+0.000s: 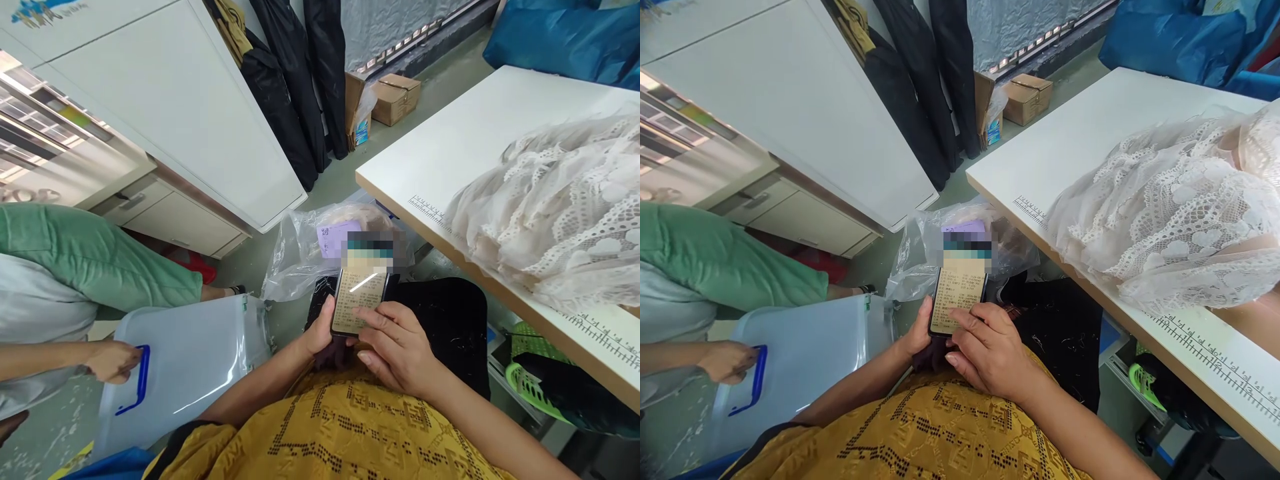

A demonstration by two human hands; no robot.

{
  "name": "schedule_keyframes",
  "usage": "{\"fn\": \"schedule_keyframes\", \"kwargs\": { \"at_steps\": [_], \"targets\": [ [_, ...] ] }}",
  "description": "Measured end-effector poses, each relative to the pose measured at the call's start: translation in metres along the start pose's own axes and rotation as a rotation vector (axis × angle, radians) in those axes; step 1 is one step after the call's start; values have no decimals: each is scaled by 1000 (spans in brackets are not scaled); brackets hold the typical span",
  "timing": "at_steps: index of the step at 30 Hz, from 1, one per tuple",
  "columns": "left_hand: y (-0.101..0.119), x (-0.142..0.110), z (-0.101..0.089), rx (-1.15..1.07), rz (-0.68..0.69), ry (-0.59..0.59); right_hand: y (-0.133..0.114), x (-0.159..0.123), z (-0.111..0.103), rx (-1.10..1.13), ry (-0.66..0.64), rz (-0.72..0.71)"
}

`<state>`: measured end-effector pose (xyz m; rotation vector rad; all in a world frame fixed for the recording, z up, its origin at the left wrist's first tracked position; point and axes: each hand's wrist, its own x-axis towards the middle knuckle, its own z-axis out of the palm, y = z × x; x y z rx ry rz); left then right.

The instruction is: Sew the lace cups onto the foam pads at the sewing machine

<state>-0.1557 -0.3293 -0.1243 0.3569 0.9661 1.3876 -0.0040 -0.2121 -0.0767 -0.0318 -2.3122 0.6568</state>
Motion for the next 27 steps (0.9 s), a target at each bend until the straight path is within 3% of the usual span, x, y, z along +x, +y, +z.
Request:
{"fn": "schedule_keyframes", "kwargs": {
  "at_steps": [14, 27],
  "targets": [
    [4, 2, 5, 12, 30, -6, 1, -3, 0, -22, -47, -14],
    [5, 3, 10, -118, 33, -52, 18, 5, -6, -177, 30, 60]
  ]
}}
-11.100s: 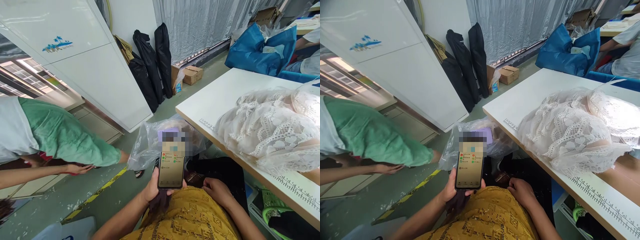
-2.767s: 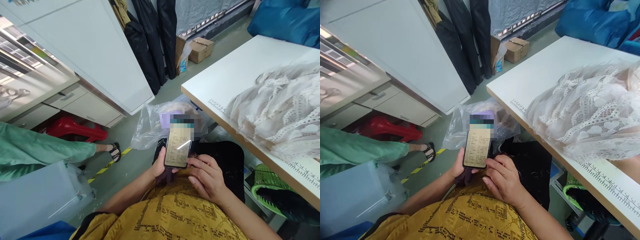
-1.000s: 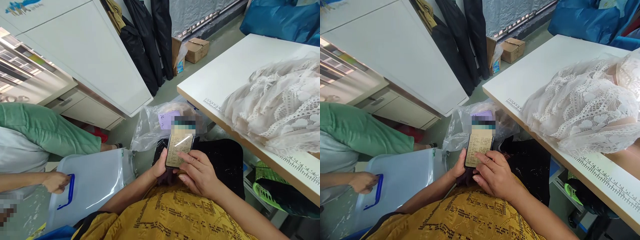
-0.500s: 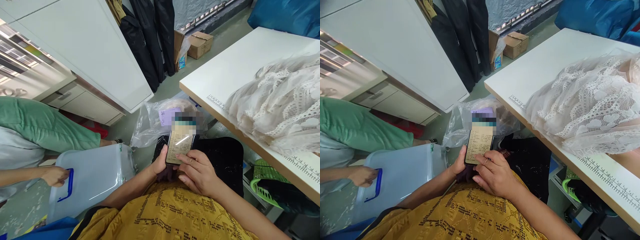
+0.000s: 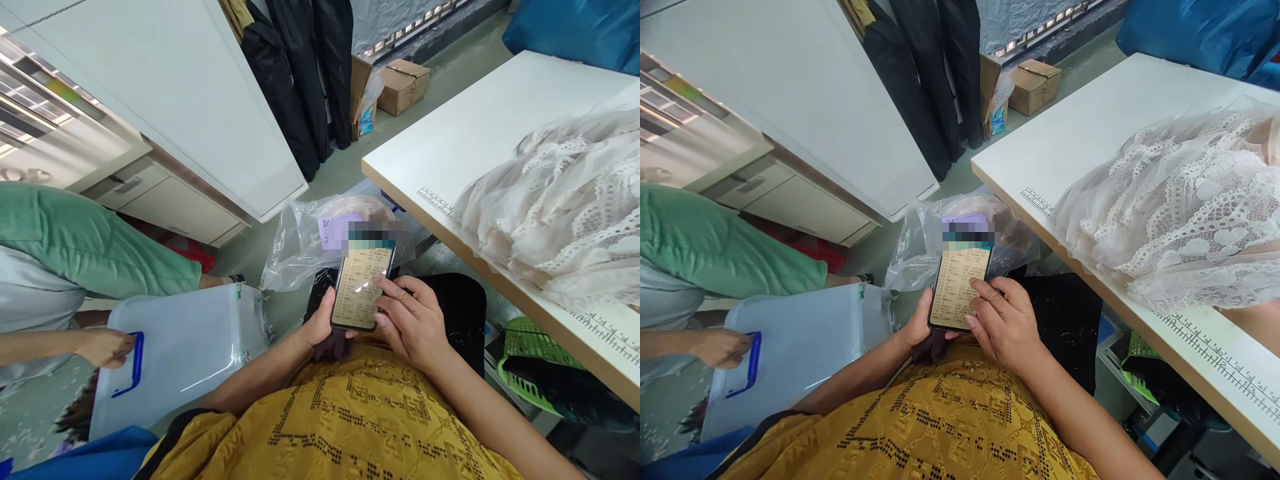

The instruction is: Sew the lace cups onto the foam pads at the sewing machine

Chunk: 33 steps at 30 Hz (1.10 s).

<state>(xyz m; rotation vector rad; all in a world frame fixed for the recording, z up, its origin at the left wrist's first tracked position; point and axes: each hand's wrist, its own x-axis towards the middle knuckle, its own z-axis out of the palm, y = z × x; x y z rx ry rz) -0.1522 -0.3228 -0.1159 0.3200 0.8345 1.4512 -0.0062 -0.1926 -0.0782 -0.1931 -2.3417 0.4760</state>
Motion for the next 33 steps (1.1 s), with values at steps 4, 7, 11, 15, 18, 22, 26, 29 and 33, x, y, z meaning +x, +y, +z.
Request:
{"fn": "schedule_keyframes", "kwargs": {
  "at_steps": [4, 7, 11, 15, 18, 22, 26, 29, 33],
  "targets": [
    [-1, -1, -1, 24, 10, -8, 2, 1, 0, -9, 10, 13],
    [-3, -1, -3, 48, 15, -21, 3, 1, -1, -18, 11, 11],
    [-4, -1, -6, 65, 24, -32, 3, 2, -1, -24, 16, 9],
    [-3, -1, -5, 49, 23, -41, 3, 1, 0, -30, 16, 14],
    [-3, 0, -4, 32, 20, -39, 3, 1, 1, -29, 19, 11],
    [-3, 0, -3, 16, 22, -56, 3, 1, 2, -29, 24, 7],
    [-3, 0, -3, 20, 32, -52, 3, 2, 0, -22, 23, 11],
    [-2, 0, -3, 41, 18, -38, 3, 3, 0, -22, 27, 36],
    [-3, -1, -5, 55, 15, -34, 0, 2, -2, 1, 56, 37]
  ]
}}
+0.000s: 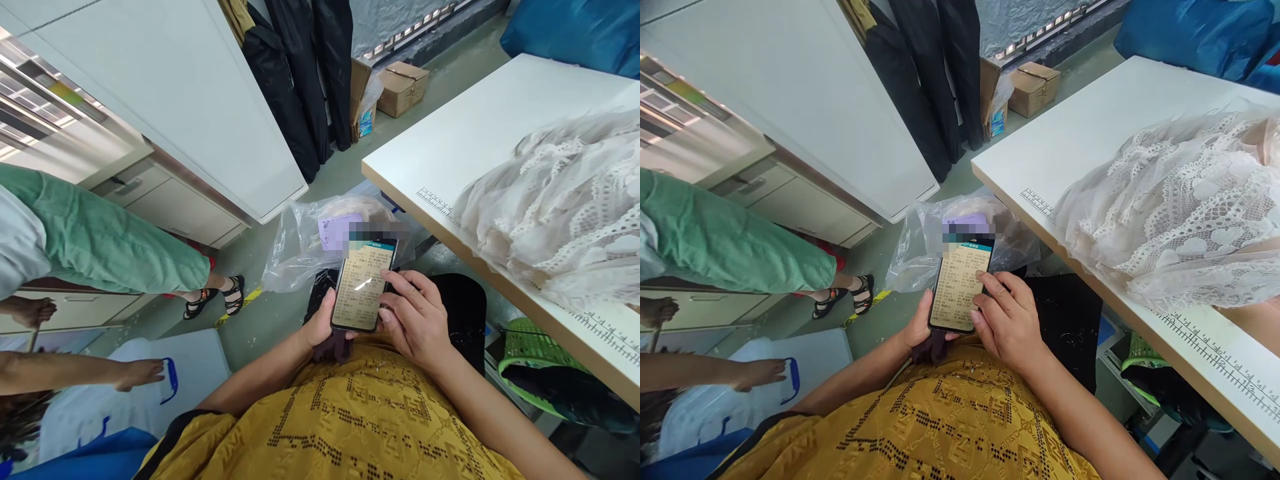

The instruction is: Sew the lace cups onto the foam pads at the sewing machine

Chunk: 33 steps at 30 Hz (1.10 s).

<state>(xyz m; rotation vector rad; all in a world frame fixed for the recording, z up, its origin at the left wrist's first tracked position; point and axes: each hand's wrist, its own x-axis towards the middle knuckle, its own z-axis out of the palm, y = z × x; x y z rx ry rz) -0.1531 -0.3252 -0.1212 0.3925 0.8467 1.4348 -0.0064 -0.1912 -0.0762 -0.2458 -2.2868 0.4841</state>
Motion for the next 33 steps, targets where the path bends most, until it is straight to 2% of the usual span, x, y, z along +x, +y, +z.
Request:
{"fn": "schedule_keyframes", "kwargs": {
  "at_steps": [6, 14, 25, 33],
  "targets": [
    [-5, -2, -4, 32, 10, 56, -7, -3, 0, 87, -18, -104],
    [6, -3, 6, 81, 13, 63, -16, -8, 6, 184, -61, -194],
    [-1, -3, 1, 8, 8, 77, -13, -8, 5, 147, -89, -142],
    [2, -2, 1, -9, 8, 25, -4, -4, 4, 73, -55, -76]
  ]
}}
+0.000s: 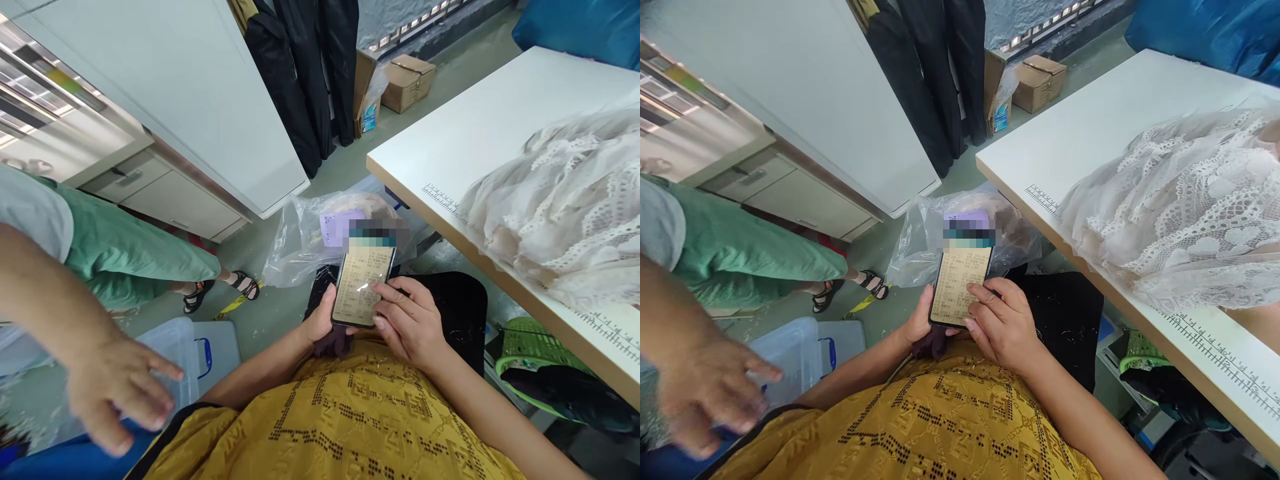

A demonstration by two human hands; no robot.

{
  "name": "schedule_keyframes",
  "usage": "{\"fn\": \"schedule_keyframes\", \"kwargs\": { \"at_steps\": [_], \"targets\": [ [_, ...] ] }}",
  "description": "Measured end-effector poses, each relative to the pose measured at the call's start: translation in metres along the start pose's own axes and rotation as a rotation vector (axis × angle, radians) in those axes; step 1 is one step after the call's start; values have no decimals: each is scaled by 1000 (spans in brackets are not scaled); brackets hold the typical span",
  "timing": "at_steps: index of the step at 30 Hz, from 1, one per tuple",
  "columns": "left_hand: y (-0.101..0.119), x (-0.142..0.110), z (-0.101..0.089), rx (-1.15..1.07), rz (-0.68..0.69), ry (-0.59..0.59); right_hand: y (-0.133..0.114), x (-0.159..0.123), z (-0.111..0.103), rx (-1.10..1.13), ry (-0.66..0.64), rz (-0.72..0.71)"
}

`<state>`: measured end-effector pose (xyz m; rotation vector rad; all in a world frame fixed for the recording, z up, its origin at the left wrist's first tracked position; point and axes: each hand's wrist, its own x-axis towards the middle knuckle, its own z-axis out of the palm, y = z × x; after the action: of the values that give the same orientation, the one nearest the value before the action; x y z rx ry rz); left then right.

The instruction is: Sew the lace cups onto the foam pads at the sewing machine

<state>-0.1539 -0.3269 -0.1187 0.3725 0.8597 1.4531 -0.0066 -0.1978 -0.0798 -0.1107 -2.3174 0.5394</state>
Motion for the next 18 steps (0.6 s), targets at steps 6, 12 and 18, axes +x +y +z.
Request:
{"fn": "schedule_keyframes", "kwargs": {
  "at_steps": [6, 12, 18],
  "targets": [
    [1, 1, 2, -19, -12, -27, 6, 1, 0, -30, 31, 31],
    [2, 2, 4, -18, -10, -19, 9, 2, 0, -54, 37, 44],
    [0, 2, 0, 3, 2, -25, 9, 2, -1, -58, 41, 66]
  ]
}}
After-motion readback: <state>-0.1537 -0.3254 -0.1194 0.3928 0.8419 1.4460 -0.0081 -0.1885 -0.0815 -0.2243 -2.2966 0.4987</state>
